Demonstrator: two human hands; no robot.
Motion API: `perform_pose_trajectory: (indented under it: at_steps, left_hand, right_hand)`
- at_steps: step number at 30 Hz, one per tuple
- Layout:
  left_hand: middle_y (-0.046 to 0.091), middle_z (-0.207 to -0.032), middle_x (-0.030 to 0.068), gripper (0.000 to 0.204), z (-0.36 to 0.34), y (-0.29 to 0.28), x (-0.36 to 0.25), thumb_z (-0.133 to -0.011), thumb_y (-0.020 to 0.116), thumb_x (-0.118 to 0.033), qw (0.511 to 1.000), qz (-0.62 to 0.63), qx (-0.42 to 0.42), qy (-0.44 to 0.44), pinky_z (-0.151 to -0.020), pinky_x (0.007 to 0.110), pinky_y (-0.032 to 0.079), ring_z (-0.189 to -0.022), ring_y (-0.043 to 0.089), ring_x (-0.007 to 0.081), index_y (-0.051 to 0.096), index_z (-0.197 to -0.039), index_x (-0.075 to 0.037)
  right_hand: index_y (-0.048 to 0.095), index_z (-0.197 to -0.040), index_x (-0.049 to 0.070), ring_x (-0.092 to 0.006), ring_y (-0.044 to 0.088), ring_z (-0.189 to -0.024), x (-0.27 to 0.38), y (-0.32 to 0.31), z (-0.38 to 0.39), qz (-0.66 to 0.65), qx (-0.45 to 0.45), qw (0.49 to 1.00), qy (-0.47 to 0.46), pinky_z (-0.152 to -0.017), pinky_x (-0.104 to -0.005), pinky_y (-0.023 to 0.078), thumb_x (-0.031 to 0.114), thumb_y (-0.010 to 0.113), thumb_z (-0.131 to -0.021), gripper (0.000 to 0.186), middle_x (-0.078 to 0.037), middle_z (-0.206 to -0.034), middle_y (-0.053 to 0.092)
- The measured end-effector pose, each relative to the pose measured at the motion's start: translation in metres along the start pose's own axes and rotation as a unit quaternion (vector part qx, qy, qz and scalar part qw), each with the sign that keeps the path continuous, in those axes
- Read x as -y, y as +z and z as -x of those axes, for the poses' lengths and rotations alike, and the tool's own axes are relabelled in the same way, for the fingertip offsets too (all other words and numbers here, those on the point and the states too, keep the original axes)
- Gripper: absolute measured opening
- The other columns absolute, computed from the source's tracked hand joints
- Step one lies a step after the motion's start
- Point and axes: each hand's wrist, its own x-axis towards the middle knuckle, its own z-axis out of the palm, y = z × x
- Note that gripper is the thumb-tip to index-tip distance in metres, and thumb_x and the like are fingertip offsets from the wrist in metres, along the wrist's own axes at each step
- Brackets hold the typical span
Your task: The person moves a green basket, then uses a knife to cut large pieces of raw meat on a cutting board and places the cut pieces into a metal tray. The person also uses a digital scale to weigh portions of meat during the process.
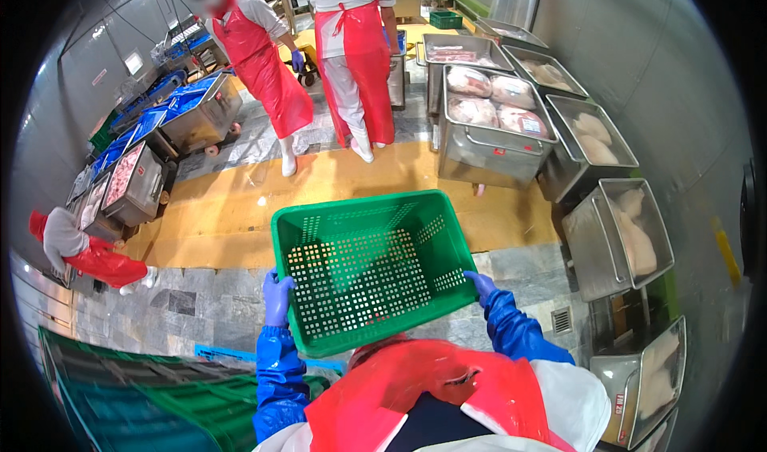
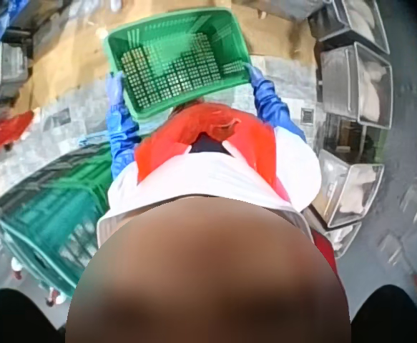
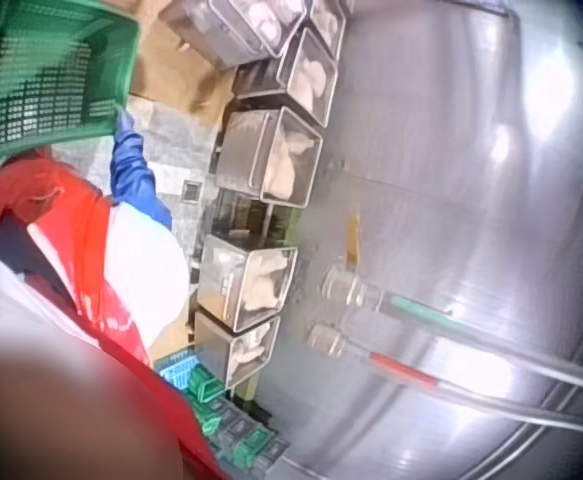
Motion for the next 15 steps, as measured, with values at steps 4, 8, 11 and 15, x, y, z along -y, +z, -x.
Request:
perform_pose_trajectory:
  at_steps: [4,8,11,15]
  left_hand:
    - [0.067,-0.092,0.0091,0.04,-0.138,0.047,-0.027,-0.066,0.063,0.006,0.995,0.095,0.015,-0.039,-0.068,0.031,0.054,-0.076,0.063,0.0167,0.058,-0.105,0.001]
    - [0.066,-0.087,0.0071,0.037,-0.273,0.131,-0.05,-0.071,0.078,-0.005,0.99,0.076,0.064,-0.098,-0.061,0.035,0.053,-0.069,0.062,0.0183,0.058,-0.102,-0.001]
    - [0.063,-0.094,0.008,0.039,-0.346,0.169,-0.045,-0.075,0.077,-0.015,0.988,0.011,0.038,-0.15,-0.063,0.036,0.051,-0.077,0.06,0.0194,0.058,-0.107,-0.001]
    - [0.064,-0.109,0.0149,0.062,-0.451,0.237,-0.037,-0.071,0.085,-0.019,0.979,-0.067,0.08,-0.177,-0.078,0.04,0.051,-0.098,0.06,0.022,0.054,-0.12,0.004]
  right_hand:
    - [0.061,-0.123,-0.003,-0.0332,0.066,-0.099,0.071,0.06,-0.11,0.286,-0.072,0.955,-0.039,-0.082,-0.0421,0.056,0.04,0.072,-0.084,0.059,-0.021,-0.11,0.068]
    - [0.055,-0.131,0.01,-0.0255,0.065,-0.101,0.129,0.077,-0.185,0.348,-0.148,0.918,-0.116,-0.083,-0.046,0.051,0.045,0.065,-0.088,0.056,-0.013,-0.111,0.067]
    - [0.055,-0.124,0.012,-0.022,0.069,-0.088,0.167,0.139,-0.209,0.237,-0.061,0.97,0.003,-0.07,-0.0453,0.052,0.041,0.062,-0.092,0.044,-0.01,-0.102,0.066]
    - [0.049,-0.131,0.013,-0.0309,0.067,-0.098,0.185,0.153,-0.266,0.193,-0.051,0.976,0.092,-0.077,-0.0522,0.051,0.042,0.06,-0.092,0.05,-0.017,-0.118,0.063]
